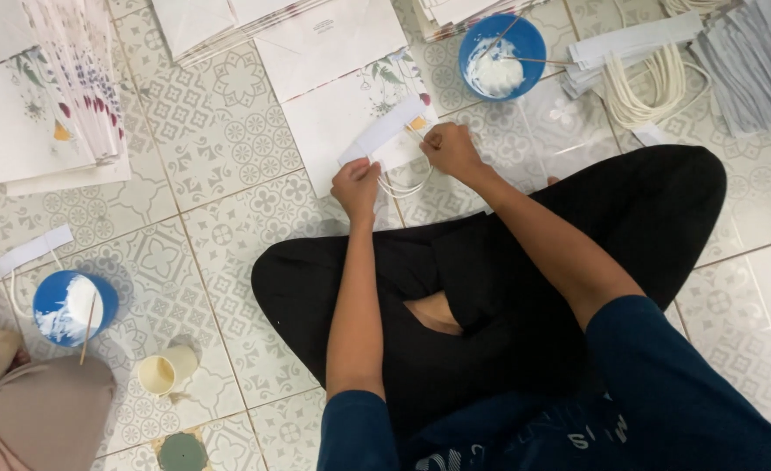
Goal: The person sits on the floor and assembles paper gift bags by applying glue to paper strips and attaching them to the bag body. They use a wooden stick to spread glue and press the strips into place, repeating the process for multiple bags.
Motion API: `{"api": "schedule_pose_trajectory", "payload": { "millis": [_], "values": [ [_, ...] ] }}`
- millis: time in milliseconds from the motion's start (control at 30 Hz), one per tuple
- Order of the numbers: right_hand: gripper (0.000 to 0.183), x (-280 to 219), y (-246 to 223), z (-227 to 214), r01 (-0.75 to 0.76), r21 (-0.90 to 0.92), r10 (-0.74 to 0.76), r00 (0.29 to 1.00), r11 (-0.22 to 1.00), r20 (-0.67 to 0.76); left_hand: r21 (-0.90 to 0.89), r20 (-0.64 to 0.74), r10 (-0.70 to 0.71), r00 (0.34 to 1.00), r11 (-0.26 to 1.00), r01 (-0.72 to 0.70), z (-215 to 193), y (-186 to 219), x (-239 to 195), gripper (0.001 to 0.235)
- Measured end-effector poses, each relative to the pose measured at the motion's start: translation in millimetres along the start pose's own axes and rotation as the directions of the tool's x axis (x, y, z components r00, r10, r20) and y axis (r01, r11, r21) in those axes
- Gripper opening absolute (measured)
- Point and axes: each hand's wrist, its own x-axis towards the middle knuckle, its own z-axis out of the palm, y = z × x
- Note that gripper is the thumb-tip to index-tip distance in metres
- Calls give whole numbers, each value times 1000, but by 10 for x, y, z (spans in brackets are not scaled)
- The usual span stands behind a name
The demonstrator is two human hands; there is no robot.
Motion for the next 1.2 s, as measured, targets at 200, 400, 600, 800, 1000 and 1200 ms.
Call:
{"api": "schedule_pose_trajectory", "payload": {
  "millis": [200, 400, 600, 800, 1000, 1200],
  "values": [
    [15, -86, -76, -28, 83, 121, -79, 996, 989, -39, 73, 37, 177, 984, 981, -179, -116, 275, -107, 24],
    [18, -53, -130, 137, 85, 409, -70, 996, 908, -53, 121, 34, 204, 978, 971, -206, -171, 266, -79, 34],
    [31, -110, -505, 16, 59, 509, -144, 981, 859, 130, 162, -47, 263, 964, 954, -252, -394, 396, -51, 22],
    [36, -151, -553, 62, -60, 612, -94, 972, 789, 217, 333, -134, 506, 852, 833, -442, -404, 190, 85, 16],
    [43, -226, -532, 88, -274, 678, 14, 932, 682, 362, 401, -195, 609, 769, 765, -504, -541, 253, 98, 15],
    [39, -186, -555, -80, -165, 557, -58, 931, 814, 361, 232, -313, 456, 833, 887, -398, -587, 345, 157, 18]
  ]
}}
